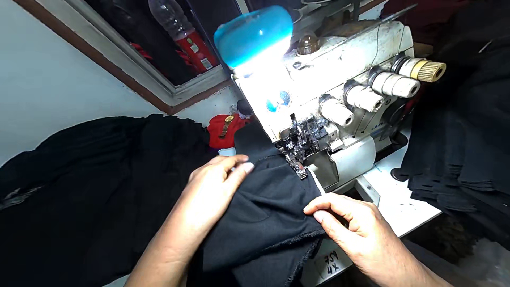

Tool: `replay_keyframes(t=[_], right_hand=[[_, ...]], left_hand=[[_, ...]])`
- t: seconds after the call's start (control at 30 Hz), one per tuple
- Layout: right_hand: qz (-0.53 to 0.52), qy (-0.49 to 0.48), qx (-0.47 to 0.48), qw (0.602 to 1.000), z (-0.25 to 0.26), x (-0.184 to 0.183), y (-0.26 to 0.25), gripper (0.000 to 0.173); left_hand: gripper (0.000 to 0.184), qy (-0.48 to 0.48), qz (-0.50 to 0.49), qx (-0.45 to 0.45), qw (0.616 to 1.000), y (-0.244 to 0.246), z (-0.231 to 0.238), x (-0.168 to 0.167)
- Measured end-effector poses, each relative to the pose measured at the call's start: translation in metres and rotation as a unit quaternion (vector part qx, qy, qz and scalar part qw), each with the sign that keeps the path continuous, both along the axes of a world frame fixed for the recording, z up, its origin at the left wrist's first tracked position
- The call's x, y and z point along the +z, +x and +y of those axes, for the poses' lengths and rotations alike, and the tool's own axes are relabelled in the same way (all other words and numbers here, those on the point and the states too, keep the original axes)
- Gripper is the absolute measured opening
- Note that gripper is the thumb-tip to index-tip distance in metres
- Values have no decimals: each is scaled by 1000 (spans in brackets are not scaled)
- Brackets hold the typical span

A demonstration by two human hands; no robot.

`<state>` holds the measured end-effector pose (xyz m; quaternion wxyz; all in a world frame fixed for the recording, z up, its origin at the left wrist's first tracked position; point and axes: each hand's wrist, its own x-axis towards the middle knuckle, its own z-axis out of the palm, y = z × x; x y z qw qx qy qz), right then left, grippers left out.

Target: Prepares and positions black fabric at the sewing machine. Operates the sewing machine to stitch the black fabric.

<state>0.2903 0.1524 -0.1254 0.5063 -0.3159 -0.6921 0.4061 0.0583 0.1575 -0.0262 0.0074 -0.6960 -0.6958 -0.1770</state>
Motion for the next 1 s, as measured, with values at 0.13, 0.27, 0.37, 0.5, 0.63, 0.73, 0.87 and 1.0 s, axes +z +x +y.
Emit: replay_keyframes(t=[0.13, 0.27, 0.37, 0.5, 0.63, 0.73, 0.87, 1.0], right_hand=[[2, 10, -8, 1000, 0, -2, 0, 21], [-21, 41, -10, 999, 0, -1, 0, 20], [-43, 63, -4, 997, 0, 0, 3, 20], [-60, 109, 42, 991, -8, -1, 7, 18], [-121, 99, 142, 977, -34, 6, 14, 18], [-149, 82, 177, 969, -49, 3, 20, 17], [-44, 123, 39, 991, -36, 8, 21, 24], [-6, 209, -57, 976, -22, 19, 5, 23]], left_hand=[[6, -29, 22, 36, 999, 10, 7, -2], [11, 16, 18, 49, 999, 11, 0, -10], [11, 70, 15, 44, 996, 12, -5, -14], [20, 157, 29, 9, 987, 17, -21, -13], [26, 192, 11, -28, 981, 7, -55, -1], [24, 171, -63, -88, 979, -5, -75, -4], [24, 166, -81, -115, 976, -5, -85, -3], [23, 189, -55, -151, 969, -5, -82, -6]])
